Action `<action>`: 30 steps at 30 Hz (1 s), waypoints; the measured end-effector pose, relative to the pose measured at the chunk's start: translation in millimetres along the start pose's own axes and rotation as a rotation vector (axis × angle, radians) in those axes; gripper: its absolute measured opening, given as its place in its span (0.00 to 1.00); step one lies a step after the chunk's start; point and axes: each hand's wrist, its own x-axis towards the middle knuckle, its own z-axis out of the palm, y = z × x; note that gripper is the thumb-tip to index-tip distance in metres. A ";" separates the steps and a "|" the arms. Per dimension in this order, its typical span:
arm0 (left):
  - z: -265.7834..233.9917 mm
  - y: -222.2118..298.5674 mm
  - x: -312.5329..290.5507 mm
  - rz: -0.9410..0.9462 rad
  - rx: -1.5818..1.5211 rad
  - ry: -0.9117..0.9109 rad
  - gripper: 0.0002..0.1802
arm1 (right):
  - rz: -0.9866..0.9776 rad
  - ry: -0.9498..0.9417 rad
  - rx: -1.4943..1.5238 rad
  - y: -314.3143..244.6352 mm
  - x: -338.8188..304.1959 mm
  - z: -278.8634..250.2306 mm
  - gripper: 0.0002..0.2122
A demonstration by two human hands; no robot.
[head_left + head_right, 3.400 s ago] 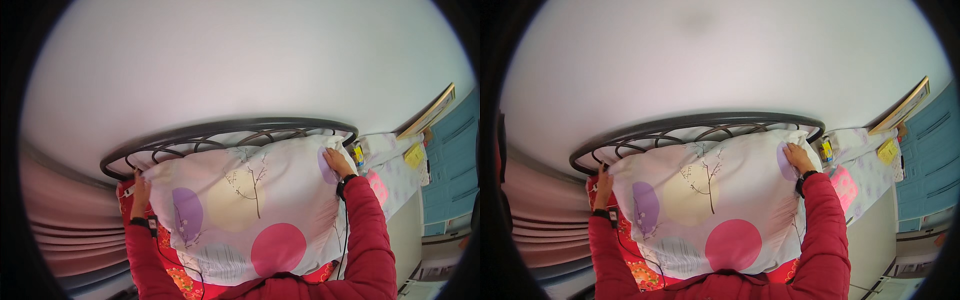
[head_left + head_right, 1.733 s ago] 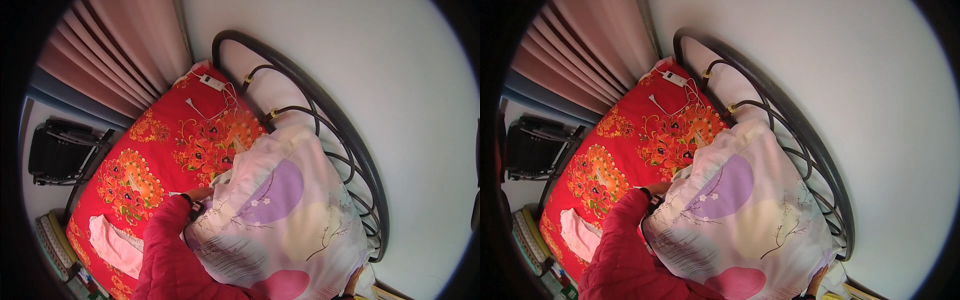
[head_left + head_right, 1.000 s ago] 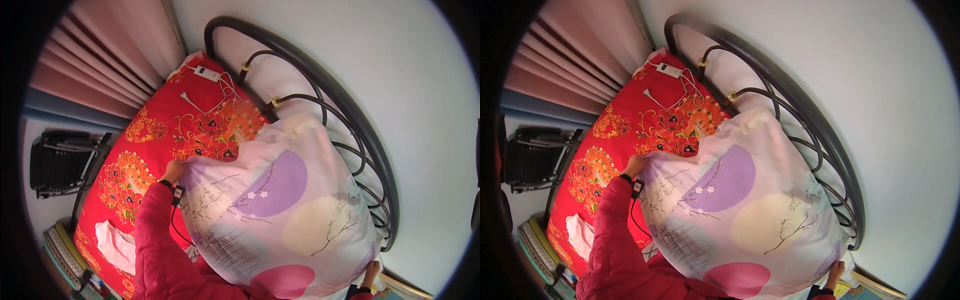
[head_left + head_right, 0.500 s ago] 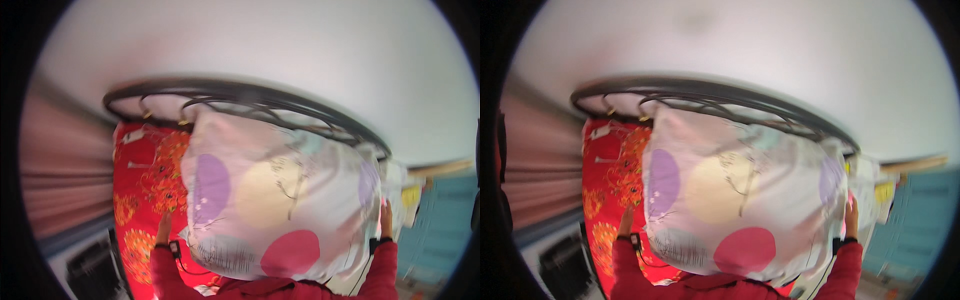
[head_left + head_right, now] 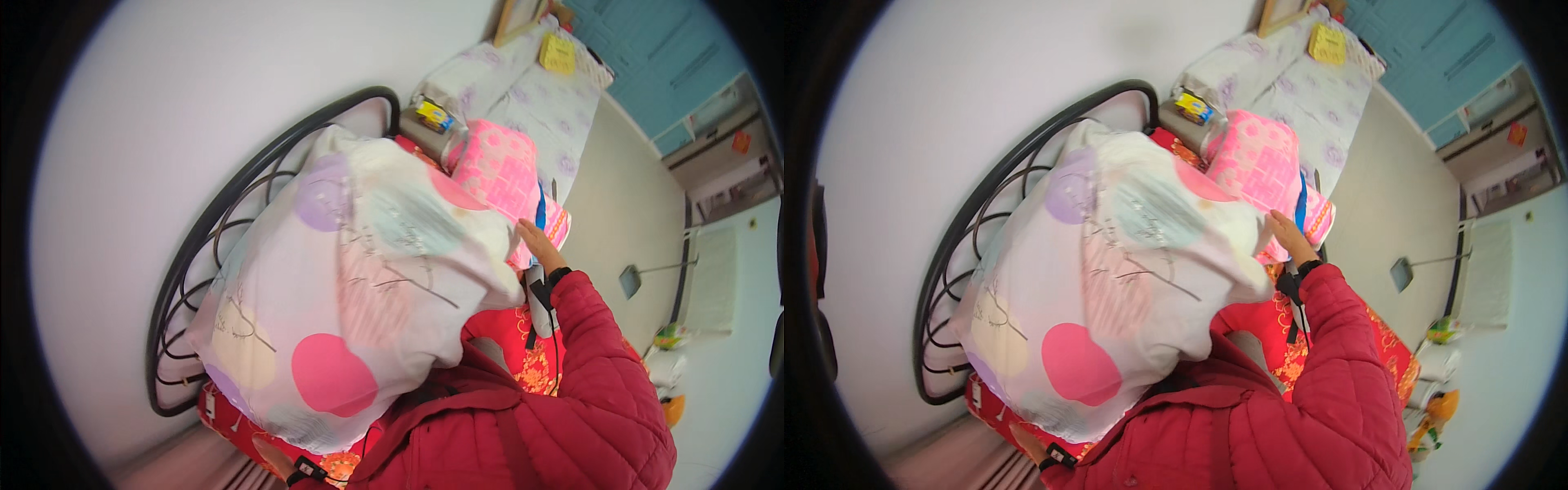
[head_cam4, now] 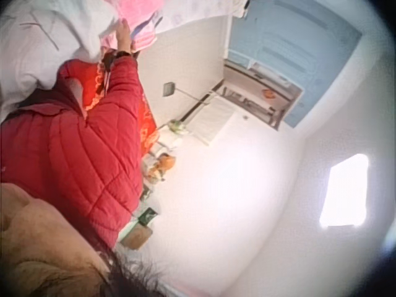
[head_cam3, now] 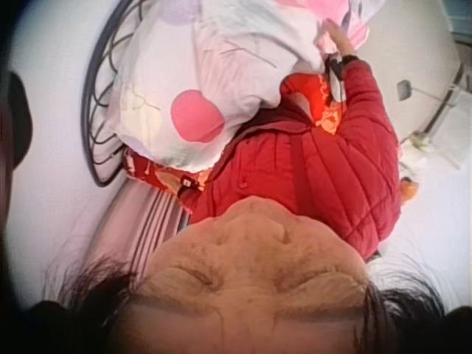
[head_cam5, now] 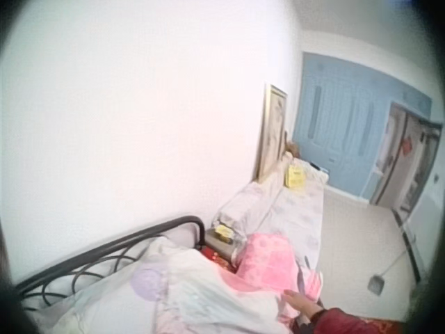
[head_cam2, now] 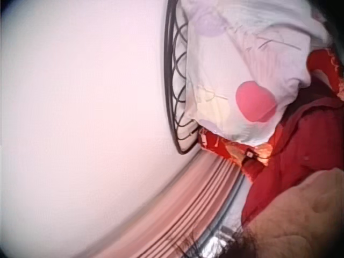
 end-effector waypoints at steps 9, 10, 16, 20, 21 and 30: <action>195.8 126.8 -124.5 0.810 0.858 -0.284 0.22 | 0.325 -0.223 0.979 70.8 17.3 30.7 0.29; 207.0 130.4 -131.8 0.807 0.868 -0.252 0.22 | 0.323 -0.247 1.097 67.4 24.0 33.3 0.28; 224.7 132.8 -131.7 0.818 0.921 -0.207 0.22 | 0.274 -0.303 1.001 34.0 52.9 33.4 0.21; 228.2 125.0 -125.5 0.838 0.974 -0.183 0.22 | 0.040 -0.350 0.514 6.2 66.4 27.0 0.14; 228.9 123.7 -124.5 0.847 0.964 -0.190 0.22 | -0.023 -0.337 0.325 0.4 72.2 21.7 0.13; 221.3 129.4 -132.2 0.819 0.692 -0.222 0.25 | -0.190 0.367 0.195 26.0 148.5 -93.4 0.15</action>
